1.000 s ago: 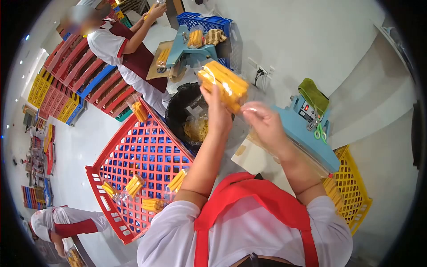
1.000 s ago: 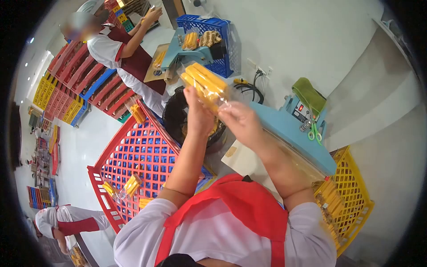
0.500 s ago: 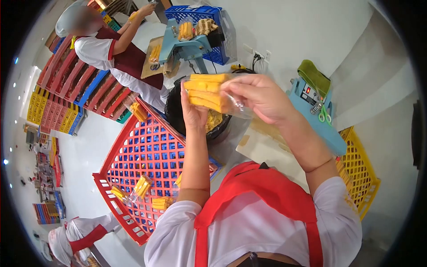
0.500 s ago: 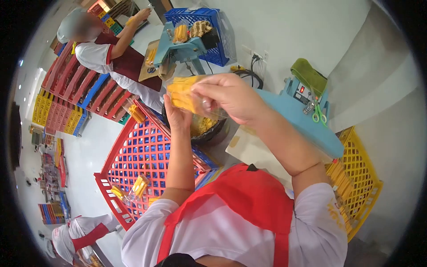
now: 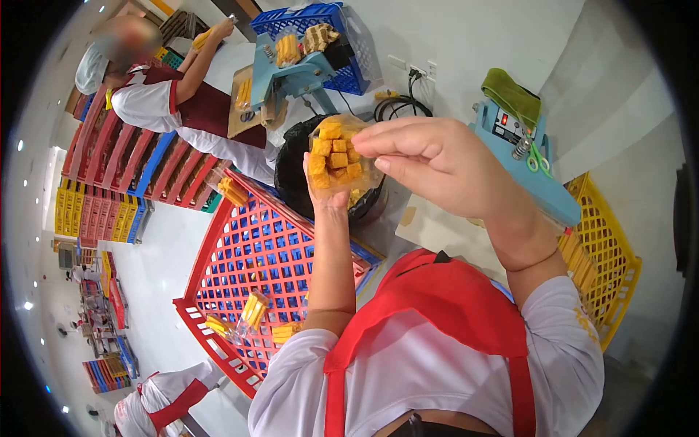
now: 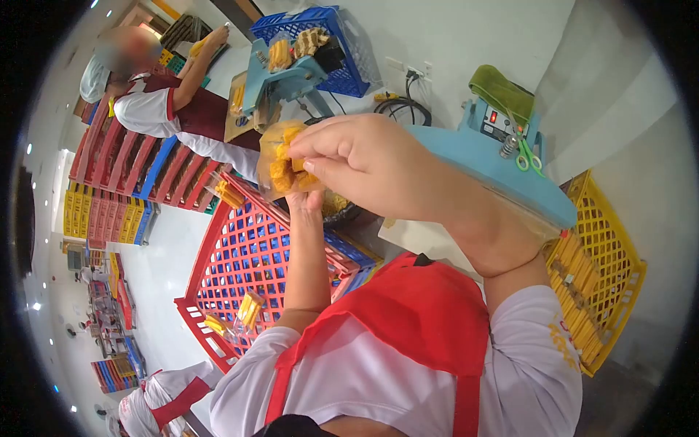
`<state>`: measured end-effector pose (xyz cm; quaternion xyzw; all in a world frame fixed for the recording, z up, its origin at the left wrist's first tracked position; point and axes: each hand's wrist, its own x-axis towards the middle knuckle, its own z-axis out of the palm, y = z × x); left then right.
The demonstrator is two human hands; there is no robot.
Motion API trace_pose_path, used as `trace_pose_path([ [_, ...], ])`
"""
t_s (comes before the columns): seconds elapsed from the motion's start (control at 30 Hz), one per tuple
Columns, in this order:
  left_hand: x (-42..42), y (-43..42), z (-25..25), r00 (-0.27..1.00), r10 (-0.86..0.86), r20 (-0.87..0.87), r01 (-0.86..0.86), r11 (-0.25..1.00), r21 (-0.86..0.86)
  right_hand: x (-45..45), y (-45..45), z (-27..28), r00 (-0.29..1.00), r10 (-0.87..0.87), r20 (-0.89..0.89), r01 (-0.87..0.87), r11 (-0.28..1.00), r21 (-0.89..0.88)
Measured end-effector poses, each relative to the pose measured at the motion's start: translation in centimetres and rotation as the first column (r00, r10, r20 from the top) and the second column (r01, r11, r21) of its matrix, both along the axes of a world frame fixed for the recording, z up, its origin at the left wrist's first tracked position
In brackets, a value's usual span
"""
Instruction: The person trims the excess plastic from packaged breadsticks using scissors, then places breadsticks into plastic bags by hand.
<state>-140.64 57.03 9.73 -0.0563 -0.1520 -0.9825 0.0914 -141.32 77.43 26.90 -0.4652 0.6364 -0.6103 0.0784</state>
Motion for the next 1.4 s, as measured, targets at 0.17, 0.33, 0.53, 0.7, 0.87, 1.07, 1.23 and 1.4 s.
trace_pose_path([
  [0.17,-0.2,0.0,-0.4,0.995,0.095,0.011,-0.094,0.995,-0.022,0.5,0.1,0.1,0.976,-0.091,-0.198,0.101,0.994,0.040],
  [0.33,0.4,-0.5,-2.0,0.989,0.097,0.111,-0.099,0.995,0.008,1.1,0.0,-0.1,0.964,-0.057,-0.258,0.071,0.996,0.047],
  [0.53,0.6,-0.9,-2.5,0.964,0.127,0.232,-0.124,0.992,-0.029,1.4,-0.4,-0.5,0.956,-0.054,-0.289,0.068,0.997,0.038],
  [0.7,1.2,-0.8,0.1,0.997,0.067,0.038,-0.064,0.995,-0.072,1.2,-0.5,-1.0,0.926,-0.097,-0.366,0.135,0.988,0.080],
  [0.87,1.2,-1.5,0.2,0.939,0.237,0.251,-0.225,0.971,-0.075,1.8,0.0,-3.0,0.865,-0.102,-0.492,0.254,0.933,0.254],
  [1.07,1.7,-0.7,1.5,0.923,0.364,0.126,-0.345,0.926,-0.153,1.3,-0.4,-7.4,0.818,-0.356,-0.453,0.446,0.889,0.107],
  [1.23,2.1,-0.1,2.6,0.929,0.371,0.008,-0.359,0.904,-0.233,0.7,0.4,-7.5,0.806,-0.361,-0.470,0.462,0.879,0.117],
  [1.4,2.5,0.1,3.0,0.931,0.358,-0.068,-0.363,0.900,-0.239,0.0,0.2,-7.7,0.820,-0.385,-0.424,0.436,0.900,0.026],
])
